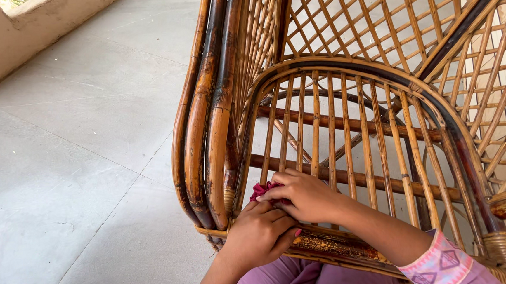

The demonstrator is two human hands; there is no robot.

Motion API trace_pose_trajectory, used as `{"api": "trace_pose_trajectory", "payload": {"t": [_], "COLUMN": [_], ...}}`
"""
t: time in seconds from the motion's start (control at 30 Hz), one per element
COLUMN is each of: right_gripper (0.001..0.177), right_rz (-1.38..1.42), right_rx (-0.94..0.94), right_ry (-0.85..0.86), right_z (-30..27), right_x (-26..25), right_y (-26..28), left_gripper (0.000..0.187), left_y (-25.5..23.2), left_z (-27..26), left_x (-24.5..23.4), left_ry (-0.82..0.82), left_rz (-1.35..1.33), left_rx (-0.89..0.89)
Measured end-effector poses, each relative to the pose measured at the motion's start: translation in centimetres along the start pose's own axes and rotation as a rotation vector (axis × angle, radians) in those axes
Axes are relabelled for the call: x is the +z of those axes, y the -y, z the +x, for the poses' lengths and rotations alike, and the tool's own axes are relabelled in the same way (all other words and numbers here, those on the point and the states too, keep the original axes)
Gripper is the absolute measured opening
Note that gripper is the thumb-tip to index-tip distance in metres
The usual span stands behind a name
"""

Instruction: The person sits on the floor and wipes a rattan chair with a pink cloth. They clean the seat, frame, and backrest, moving around the chair to reach different areas.

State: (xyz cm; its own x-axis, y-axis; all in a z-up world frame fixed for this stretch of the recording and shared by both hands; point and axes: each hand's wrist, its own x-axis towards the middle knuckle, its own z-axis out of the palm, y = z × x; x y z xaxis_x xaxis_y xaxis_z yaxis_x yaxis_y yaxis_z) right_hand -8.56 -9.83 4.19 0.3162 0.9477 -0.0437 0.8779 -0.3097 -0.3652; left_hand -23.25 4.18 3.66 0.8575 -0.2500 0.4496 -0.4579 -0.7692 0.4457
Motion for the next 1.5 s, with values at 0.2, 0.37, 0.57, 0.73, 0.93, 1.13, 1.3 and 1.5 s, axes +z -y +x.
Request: {"api": "trace_pose_trajectory", "payload": {"t": [0.2, 0.37, 0.57, 0.73, 0.93, 1.13, 1.3, 1.5], "right_gripper": [0.034, 0.035, 0.035, 0.034, 0.026, 0.033, 0.037, 0.029], "right_rz": [-0.107, -0.333, -0.379, -0.139, -0.087, 0.107, 0.123, 0.107], "right_rx": [-0.086, 0.035, 0.148, 0.066, -0.253, -0.297, -0.34, -0.36], "right_ry": [-0.27, -0.492, -0.524, -0.206, -0.265, -0.286, -0.311, -0.308], "right_z": [1.0, 4.1, 5.5, 2.3, -1.3, -1.1, -1.1, -1.1], "right_x": [2.8, 2.0, 1.6, 3.4, 1.9, 0.7, 1.1, 1.3], "right_y": [-1.3, -6.4, -6.6, -4.9, -3.0, -2.5, -3.2, -3.5], "left_gripper": [0.019, 0.018, 0.018, 0.023, 0.013, 0.026, 0.034, 0.025], "left_y": [0.1, 0.3, 0.3, 0.4, 3.6, 10.5, 11.3, 10.9], "left_z": [-0.8, -1.5, -1.4, 1.3, 7.8, 14.2, 13.9, 14.1], "left_x": [1.9, 3.1, 3.1, 0.1, 0.6, 4.5, 4.7, 4.4], "left_ry": [-0.171, -0.208, -0.185, 0.002, -0.138, 0.429, 0.467, 0.485], "left_rz": [0.237, 0.324, 0.267, -0.196, 0.12, 0.703, 0.712, 0.7], "left_rx": [0.144, 0.148, 0.091, -0.202, -0.391, -0.691, -0.681, -0.722]}}
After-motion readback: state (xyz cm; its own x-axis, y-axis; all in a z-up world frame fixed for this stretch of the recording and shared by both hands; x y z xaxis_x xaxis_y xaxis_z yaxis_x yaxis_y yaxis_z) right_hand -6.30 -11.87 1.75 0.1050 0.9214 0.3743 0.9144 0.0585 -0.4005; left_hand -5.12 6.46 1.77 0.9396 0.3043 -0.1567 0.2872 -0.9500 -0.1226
